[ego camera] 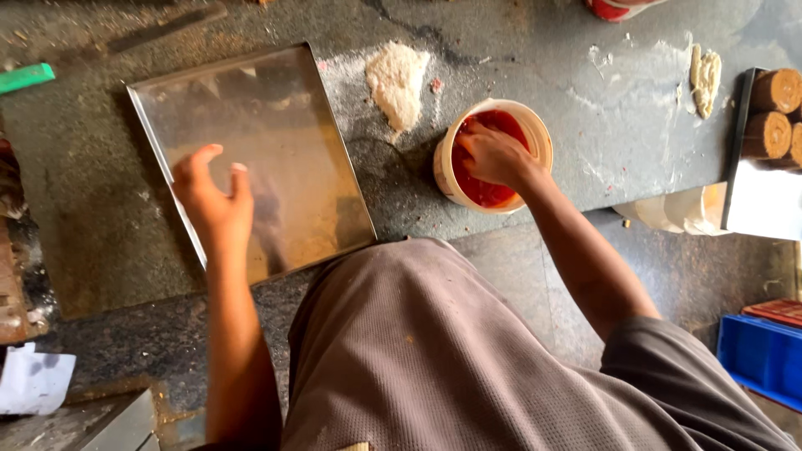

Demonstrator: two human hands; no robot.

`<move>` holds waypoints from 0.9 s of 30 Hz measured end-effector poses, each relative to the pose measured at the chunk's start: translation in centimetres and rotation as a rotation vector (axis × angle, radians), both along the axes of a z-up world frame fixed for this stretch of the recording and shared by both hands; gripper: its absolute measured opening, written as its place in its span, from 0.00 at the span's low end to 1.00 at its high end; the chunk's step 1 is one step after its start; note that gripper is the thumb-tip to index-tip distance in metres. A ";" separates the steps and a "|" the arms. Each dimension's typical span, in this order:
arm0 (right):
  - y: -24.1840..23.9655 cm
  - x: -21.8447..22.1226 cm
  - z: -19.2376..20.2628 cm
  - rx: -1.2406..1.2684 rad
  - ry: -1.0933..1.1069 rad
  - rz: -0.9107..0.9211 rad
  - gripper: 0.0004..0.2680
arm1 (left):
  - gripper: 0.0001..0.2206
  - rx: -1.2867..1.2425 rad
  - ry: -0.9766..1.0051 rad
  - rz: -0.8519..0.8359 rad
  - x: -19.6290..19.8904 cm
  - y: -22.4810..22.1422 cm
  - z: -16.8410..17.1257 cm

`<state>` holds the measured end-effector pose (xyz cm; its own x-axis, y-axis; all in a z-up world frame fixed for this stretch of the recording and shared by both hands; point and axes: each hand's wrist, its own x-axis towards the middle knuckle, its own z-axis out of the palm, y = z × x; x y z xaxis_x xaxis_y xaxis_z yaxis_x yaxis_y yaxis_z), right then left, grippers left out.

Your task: The person pours liquid from a bottle into a container and then dips rectangular cake pieces into the liquid before placing them onto a metal tray.

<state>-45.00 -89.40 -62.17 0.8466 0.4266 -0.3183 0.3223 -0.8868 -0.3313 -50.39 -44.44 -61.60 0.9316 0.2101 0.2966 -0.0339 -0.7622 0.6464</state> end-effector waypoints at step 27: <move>-0.7 -7.7 4.6 0.305 -0.625 -0.485 0.07 | 0.06 0.475 -0.073 -0.743 18.0 -28.4 -6.6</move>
<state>-52.70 -90.10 -57.57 0.9399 -0.0375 0.3395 0.1333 -0.8749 -0.4656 -32.43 -72.87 -68.21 0.7535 -0.6026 0.2629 -0.6562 -0.7140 0.2443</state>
